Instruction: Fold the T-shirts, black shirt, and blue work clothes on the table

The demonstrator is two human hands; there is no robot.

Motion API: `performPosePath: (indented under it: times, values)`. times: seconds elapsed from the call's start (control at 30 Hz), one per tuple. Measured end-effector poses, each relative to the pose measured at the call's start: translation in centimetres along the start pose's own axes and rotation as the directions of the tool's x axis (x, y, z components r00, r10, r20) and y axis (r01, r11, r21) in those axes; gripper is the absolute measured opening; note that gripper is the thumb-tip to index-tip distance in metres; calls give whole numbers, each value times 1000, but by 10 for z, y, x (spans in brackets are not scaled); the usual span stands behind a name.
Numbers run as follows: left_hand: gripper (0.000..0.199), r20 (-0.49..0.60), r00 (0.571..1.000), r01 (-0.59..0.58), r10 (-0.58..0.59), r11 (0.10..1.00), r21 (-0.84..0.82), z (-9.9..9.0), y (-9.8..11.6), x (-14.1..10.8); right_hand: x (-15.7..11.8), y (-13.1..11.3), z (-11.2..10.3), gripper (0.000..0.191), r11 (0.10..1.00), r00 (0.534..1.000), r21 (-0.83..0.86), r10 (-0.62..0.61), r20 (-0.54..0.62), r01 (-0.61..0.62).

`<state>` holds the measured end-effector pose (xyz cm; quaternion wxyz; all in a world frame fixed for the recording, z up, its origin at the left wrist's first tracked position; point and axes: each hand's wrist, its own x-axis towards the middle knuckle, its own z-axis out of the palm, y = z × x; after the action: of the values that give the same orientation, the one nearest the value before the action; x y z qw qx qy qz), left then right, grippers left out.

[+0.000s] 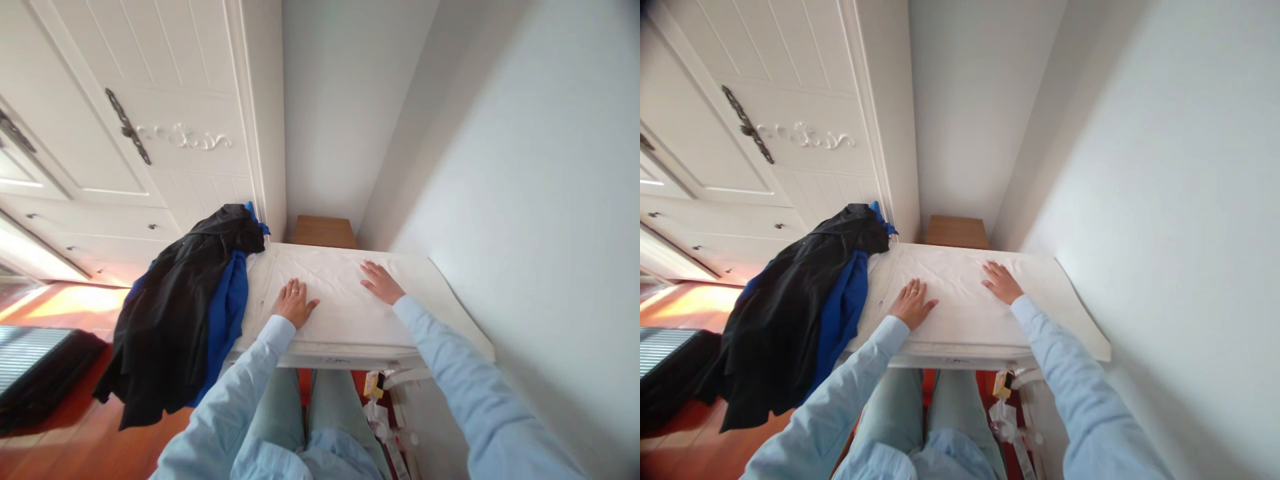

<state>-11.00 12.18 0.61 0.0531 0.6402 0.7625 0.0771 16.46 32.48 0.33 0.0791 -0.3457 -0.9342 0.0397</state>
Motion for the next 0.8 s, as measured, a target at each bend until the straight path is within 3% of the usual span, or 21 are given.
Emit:
performPosePath:
  times: [0.13, 0.27, 0.37, 0.47, 0.53, 0.6, 0.7, 0.73, 0.8]
  values:
    - [77, -67, 998, 15, -12, 999, 50, 16, -4, 4, 10, 27, 15, 58, 992, 984, -48, 121, 128, -115]
    - [79, -108, 993, -39, 46, 997, 65, 22, -12, 7, -28, 57, 23, 58, 988, 986, -77, 140, 92, -134]
    - [80, -87, 988, -123, 127, 991, 51, 22, -14, 22, -67, 61, 25, 60, 980, 983, -107, 175, 56, -169]
    - [72, -4, 976, -219, 219, 976, 12, 15, -11, 49, -104, 50, 23, 61, 958, 968, -149, 249, 1, -246]
    - [63, 61, 978, -202, 201, 979, 6, 7, -1, 68, -124, 37, 16, 66, 927, 944, -188, 330, -3, -324]
    - [59, 86, 983, -166, 163, 986, 24, -4, 15, 81, -138, 22, 2, 73, 875, 887, -221, 456, 75, -431]
    - [61, 10, 985, -173, 173, 985, 24, -14, 47, 82, -144, -2, -23, 79, 805, 763, -233, 592, 261, -545]
    - [60, -10, 983, -184, 184, 983, 11, -14, 58, 77, -141, -9, -31, 79, 814, 764, -212, 581, 281, -541]
    - [59, -12, 980, -197, 196, 980, -23, -10, 75, 64, -126, -20, -41, 75, 879, 851, -139, 477, 220, -457]
